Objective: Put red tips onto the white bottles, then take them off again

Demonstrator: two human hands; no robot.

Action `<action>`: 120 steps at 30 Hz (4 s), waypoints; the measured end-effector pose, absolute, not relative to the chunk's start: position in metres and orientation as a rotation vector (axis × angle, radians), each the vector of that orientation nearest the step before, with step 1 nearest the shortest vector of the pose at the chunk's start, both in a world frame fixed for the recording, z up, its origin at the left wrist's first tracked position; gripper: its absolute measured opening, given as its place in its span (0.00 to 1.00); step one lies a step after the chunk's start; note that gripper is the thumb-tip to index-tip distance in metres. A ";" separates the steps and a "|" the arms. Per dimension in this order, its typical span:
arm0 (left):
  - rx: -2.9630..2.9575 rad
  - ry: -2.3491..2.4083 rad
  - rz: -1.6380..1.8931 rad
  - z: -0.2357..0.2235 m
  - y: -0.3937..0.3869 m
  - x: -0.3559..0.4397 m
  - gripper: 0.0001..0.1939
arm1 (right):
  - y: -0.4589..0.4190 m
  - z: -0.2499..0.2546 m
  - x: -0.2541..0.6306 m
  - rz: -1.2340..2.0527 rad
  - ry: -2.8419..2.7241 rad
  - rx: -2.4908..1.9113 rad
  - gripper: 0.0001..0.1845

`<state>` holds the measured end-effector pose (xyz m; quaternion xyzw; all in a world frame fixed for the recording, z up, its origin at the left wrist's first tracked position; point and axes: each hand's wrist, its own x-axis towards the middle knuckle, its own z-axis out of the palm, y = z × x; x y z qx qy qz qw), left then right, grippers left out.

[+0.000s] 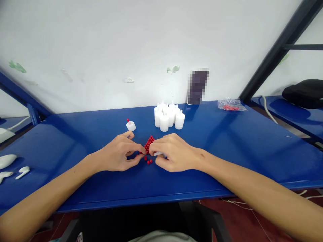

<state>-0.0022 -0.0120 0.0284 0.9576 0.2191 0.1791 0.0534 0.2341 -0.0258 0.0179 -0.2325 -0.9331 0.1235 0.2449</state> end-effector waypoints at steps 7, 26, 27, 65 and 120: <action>3.107 0.588 0.533 0.025 -0.014 -0.006 0.06 | -0.031 0.029 0.230 0.096 -2.800 -0.708 0.10; 3.323 0.633 0.753 0.007 -0.020 0.014 0.16 | -0.027 0.037 0.242 0.098 -2.705 -0.719 0.12; 3.360 0.648 0.747 0.005 -0.021 0.016 0.17 | -0.026 0.036 0.243 0.086 -2.688 -0.724 0.11; 3.411 0.509 0.429 0.003 -0.020 0.021 0.15 | -0.019 0.031 0.241 0.073 -2.563 -0.707 0.12; 3.152 0.495 1.109 0.008 -0.021 0.024 0.12 | -0.044 0.026 0.219 0.636 -2.334 -0.813 0.10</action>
